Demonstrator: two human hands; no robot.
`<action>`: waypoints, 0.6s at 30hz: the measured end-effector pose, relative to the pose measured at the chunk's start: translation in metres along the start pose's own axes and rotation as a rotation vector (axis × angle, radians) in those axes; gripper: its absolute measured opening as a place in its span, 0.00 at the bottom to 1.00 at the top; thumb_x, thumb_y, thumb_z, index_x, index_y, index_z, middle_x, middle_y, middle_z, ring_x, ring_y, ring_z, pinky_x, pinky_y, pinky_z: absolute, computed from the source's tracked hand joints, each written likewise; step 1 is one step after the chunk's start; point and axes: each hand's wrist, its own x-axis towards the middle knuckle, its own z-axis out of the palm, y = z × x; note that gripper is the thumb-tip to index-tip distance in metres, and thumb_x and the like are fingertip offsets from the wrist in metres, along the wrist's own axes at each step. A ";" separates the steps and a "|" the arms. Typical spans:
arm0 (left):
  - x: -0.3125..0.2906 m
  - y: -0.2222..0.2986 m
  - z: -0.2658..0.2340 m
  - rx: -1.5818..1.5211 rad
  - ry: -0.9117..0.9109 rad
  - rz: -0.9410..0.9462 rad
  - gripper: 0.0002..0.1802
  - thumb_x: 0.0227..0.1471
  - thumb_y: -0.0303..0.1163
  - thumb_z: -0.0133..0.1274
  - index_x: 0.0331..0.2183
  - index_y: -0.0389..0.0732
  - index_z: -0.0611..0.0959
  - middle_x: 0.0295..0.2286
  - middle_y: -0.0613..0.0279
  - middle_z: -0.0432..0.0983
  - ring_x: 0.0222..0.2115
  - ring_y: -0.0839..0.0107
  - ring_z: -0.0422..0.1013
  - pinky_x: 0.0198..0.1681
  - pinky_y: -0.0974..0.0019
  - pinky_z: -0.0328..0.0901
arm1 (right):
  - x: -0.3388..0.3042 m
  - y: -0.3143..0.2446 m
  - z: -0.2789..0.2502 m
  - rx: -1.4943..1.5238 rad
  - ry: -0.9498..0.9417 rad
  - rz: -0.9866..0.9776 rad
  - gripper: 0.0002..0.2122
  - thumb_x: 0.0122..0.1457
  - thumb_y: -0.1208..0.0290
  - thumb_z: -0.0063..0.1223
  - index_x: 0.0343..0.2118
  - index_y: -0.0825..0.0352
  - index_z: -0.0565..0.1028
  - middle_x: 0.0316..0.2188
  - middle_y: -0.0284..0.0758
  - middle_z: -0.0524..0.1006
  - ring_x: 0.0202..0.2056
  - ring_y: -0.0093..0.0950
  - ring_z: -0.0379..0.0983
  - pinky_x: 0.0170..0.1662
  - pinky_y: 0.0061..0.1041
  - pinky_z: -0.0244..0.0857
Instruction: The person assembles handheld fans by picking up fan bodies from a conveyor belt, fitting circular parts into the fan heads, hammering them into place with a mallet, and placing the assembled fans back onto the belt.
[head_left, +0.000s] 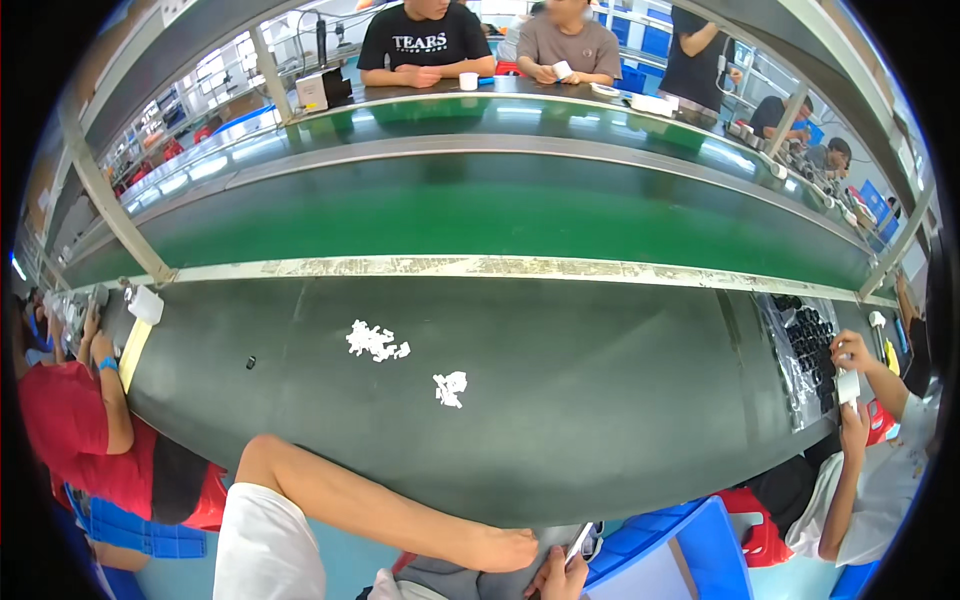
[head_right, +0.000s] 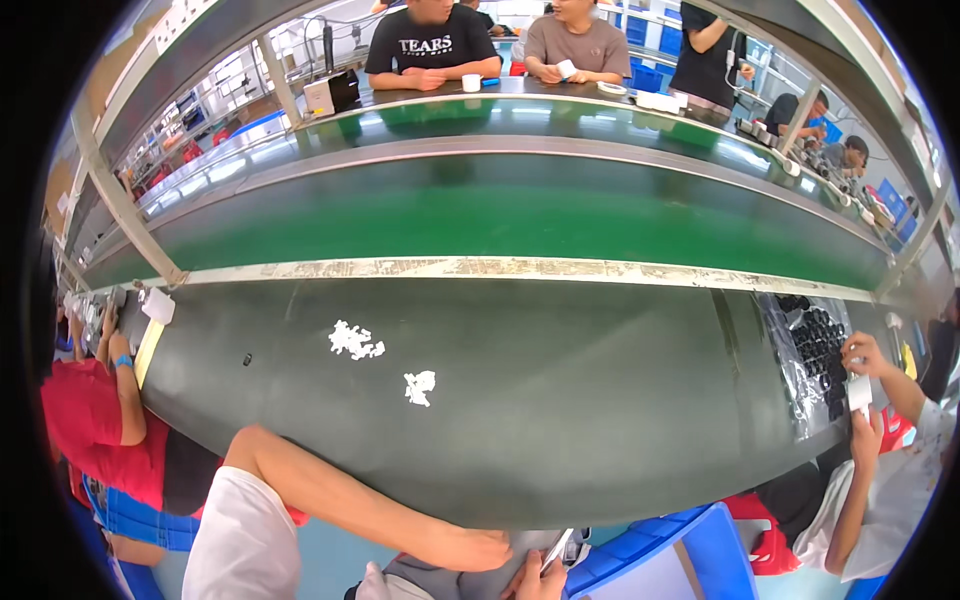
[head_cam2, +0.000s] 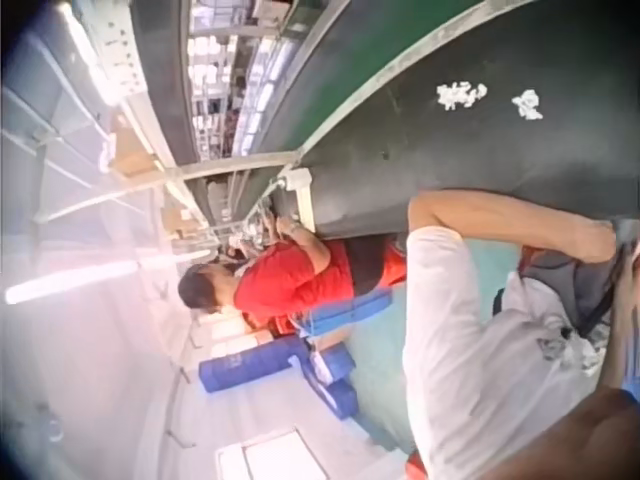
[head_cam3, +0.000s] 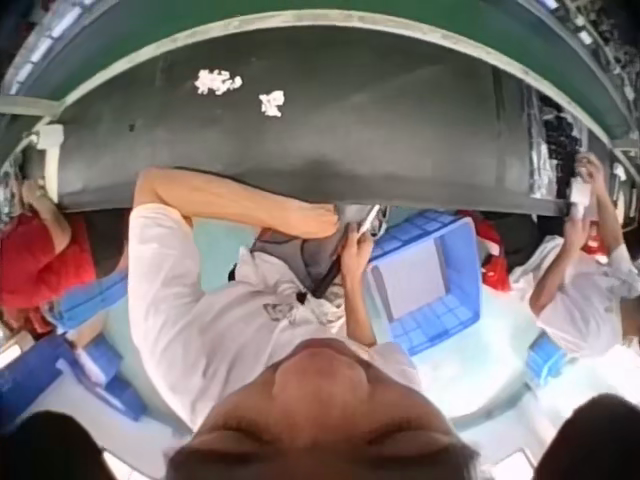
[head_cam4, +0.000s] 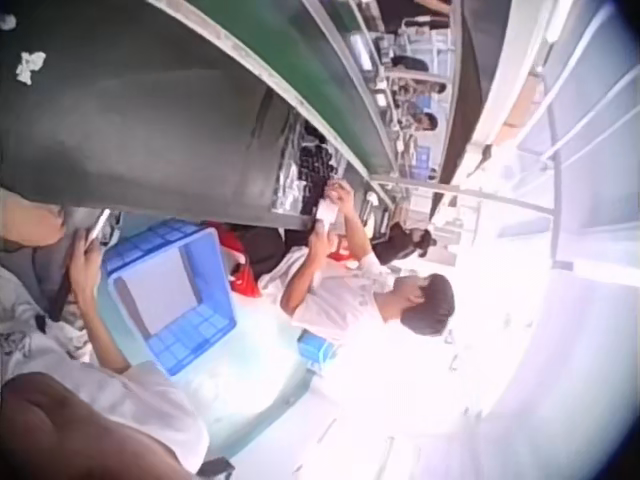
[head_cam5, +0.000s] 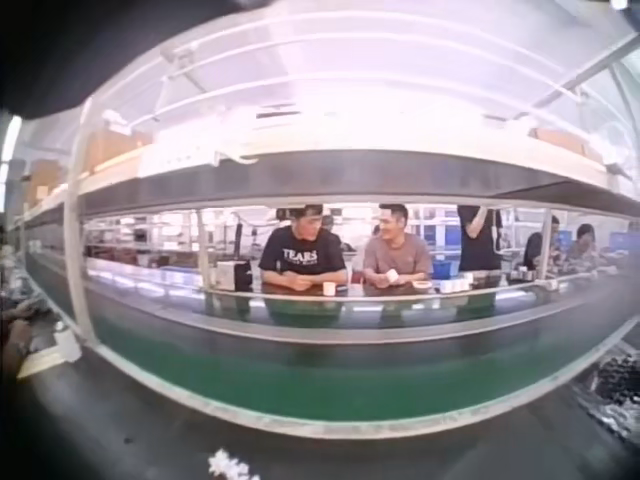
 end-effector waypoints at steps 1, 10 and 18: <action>0.000 -0.004 -0.013 -0.005 -0.117 -0.001 0.05 0.38 0.32 0.54 0.20 0.41 0.80 0.27 0.60 0.74 0.32 0.67 0.71 0.31 0.67 0.60 | -0.004 -0.029 0.002 0.088 -0.039 0.013 0.18 0.63 0.61 0.46 0.19 0.65 0.67 0.09 0.27 0.64 0.11 0.18 0.60 0.14 0.20 0.52; 0.015 -0.027 -0.107 -0.181 0.717 0.207 0.10 0.37 0.34 0.55 0.26 0.41 0.76 0.28 0.66 0.72 0.30 0.69 0.70 0.28 0.64 0.63 | -0.005 -0.038 0.016 -0.118 0.230 -0.486 0.13 0.60 0.66 0.46 0.25 0.73 0.72 0.15 0.40 0.70 0.19 0.30 0.70 0.24 0.31 0.62; -0.079 -0.131 -0.134 0.176 0.791 -0.439 0.17 0.39 0.35 0.64 0.31 0.38 0.76 0.34 0.55 0.69 0.34 0.57 0.69 0.36 0.59 0.66 | -0.025 -0.039 -0.003 0.376 -0.021 -0.009 0.13 0.63 0.70 0.44 0.23 0.71 0.64 0.09 0.32 0.63 0.08 0.23 0.59 0.10 0.25 0.58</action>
